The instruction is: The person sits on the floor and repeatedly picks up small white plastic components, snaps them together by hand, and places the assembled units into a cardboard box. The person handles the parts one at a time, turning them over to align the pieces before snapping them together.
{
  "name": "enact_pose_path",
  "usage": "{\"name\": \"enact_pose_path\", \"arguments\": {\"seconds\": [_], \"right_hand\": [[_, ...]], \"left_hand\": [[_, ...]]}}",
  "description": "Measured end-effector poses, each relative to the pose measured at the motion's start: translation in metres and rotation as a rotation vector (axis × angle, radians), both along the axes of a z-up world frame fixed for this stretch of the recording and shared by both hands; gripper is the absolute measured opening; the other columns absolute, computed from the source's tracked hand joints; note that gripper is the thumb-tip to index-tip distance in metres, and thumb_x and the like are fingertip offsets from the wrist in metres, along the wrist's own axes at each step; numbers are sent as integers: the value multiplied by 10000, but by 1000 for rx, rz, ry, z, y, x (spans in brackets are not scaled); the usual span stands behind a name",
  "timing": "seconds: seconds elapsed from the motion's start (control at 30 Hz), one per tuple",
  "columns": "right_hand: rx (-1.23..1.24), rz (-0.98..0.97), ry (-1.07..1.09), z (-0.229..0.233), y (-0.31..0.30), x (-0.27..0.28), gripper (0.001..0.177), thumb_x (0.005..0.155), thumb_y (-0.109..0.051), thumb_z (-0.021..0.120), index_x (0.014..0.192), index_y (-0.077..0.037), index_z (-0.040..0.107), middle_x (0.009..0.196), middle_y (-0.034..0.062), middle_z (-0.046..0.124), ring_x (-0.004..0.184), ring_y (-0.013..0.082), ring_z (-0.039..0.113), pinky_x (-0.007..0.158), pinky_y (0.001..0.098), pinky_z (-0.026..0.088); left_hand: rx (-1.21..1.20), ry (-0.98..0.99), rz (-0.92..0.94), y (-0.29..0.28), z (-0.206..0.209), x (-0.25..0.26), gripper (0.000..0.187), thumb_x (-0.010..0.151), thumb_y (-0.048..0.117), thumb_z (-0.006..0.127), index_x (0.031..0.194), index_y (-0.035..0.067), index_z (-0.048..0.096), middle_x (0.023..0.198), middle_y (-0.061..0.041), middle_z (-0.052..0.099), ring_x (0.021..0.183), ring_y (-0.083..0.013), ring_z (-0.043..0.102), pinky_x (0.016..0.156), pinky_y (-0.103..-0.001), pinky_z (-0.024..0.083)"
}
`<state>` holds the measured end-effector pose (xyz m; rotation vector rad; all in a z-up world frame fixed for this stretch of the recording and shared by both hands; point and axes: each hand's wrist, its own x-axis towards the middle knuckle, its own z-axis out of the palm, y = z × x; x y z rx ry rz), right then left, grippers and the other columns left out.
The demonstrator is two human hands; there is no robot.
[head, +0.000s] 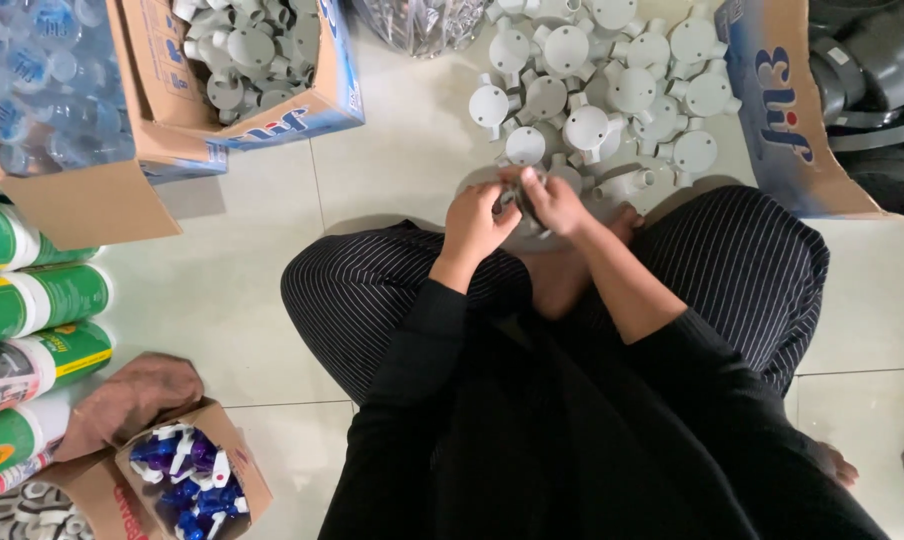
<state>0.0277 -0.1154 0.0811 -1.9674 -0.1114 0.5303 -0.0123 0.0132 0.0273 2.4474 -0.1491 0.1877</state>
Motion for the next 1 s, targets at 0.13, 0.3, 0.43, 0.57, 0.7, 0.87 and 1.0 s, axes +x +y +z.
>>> {"name": "enact_pose_path", "arguments": {"seconds": [0.13, 0.3, 0.43, 0.57, 0.7, 0.87, 1.0], "right_hand": [[-37, -38, 270, 1, 19, -24, 770, 843, -626, 312, 1032, 84, 542, 1055, 303, 523, 1080, 403, 451, 936, 486, 328], [53, -214, -180, -32, 15, -34, 337, 906, -298, 465, 919, 14, 593, 702, 225, 595, 796, 426, 557, 619, 446, 433], [-88, -160, -272, -60, 5, -22, 231, 834, -287, 584, 826, -57, 606, 603, 131, 582, 682, 344, 594, 542, 372, 440], [5, -306, -387, -60, -5, -5, 115, 842, -129, 572, 843, -34, 636, 555, 165, 557, 480, 352, 542, 378, 314, 384], [-47, -433, -419, -65, -22, 8, 91, 831, -215, 613, 780, -147, 644, 557, 75, 583, 508, 221, 580, 418, 302, 402], [-54, -405, -407, -76, -28, 10, 144, 841, -199, 589, 718, -135, 627, 489, 74, 512, 424, 208, 495, 389, 302, 342], [38, -389, -351, -54, -23, 7, 206, 883, -213, 551, 708, -148, 640, 509, 47, 523, 440, 119, 439, 421, 267, 349]], "left_hand": [[-200, -6, 91, -5, -1, -3, 129, 816, 229, 496, 860, 124, 559, 651, -35, 507, 639, -263, 575, 528, -352, 480], [-901, 214, 406, -24, -2, -10, 244, 885, 163, 411, 825, -12, 569, 827, -195, 574, 908, -299, 544, 838, -407, 409], [-1520, 455, 677, -32, -17, -11, 277, 881, 337, 423, 744, 119, 523, 701, 32, 517, 693, -102, 526, 655, -216, 429], [-1843, 508, 597, -48, -8, -11, 401, 858, 491, 492, 1009, 123, 544, 1012, -69, 563, 941, -179, 537, 830, -295, 422], [-1165, 397, 237, -45, 41, -14, 658, 856, 401, 527, 1311, 1, 269, 1324, -238, 278, 1243, -319, 289, 1011, -415, 295], [-1134, 404, 308, -34, 23, -12, 341, 864, 401, 529, 962, 78, 480, 842, -52, 568, 801, -106, 548, 656, -246, 448], [-1068, 496, 392, -29, 70, -7, 640, 855, 481, 464, 1228, -29, 359, 1275, -277, 333, 1241, -358, 277, 1007, -438, 253]]}}
